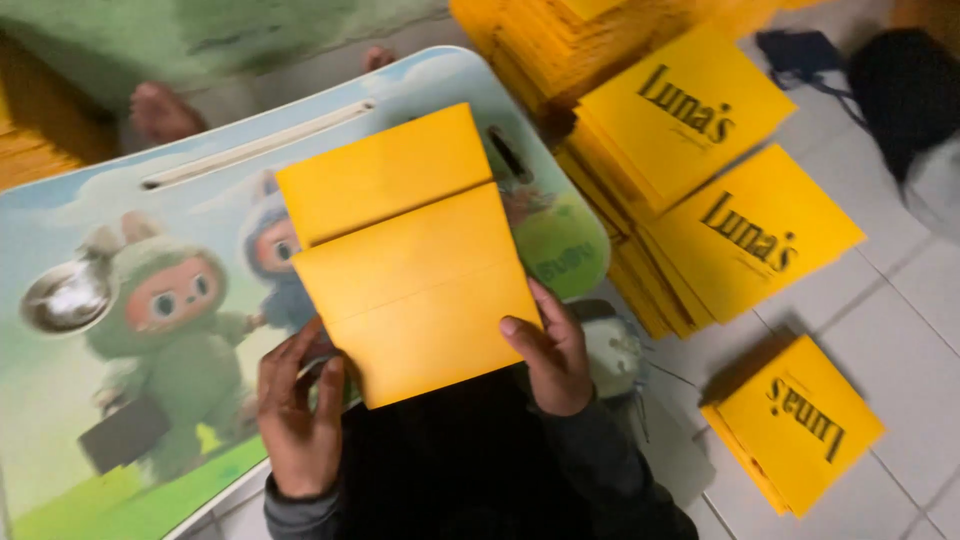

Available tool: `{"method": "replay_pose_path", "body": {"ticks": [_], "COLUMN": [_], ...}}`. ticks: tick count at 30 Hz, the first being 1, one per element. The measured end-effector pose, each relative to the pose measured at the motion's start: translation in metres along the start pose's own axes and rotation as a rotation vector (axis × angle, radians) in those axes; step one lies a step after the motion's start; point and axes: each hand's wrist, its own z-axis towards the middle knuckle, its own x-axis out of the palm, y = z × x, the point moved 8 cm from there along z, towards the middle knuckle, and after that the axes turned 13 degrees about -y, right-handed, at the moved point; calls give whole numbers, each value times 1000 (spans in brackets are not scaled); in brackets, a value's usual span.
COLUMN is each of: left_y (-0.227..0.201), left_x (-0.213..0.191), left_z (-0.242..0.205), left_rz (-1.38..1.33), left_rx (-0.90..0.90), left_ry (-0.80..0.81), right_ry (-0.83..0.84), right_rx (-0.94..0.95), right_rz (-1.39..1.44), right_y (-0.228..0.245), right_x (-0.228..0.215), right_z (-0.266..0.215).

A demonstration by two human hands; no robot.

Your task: The person assembles yellow paper boxes by applying glue to the flaps of a flat sheet, folding the sides, and pressing the edges to form a box. They repeat this process for multiple units, stacking the finished boxes on the floor.

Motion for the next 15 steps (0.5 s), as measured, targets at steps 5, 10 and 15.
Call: {"method": "replay_pose_path", "body": {"ticks": [5, 10, 15], "left_y": [-64, -28, -16], "left_x": [71, 86, 69], "left_z": [-53, -82, -70], "left_rz": [38, -552, -500], "left_rx": [315, 78, -177], "left_ry": [397, 445, 13], "right_ry": [-124, 166, 429], "right_rx": [-651, -926, -795], "right_rz": [-660, -758, -761], "right_y": [85, 114, 109], "right_x": [11, 49, 33], "right_z": [-53, -90, -81]}}
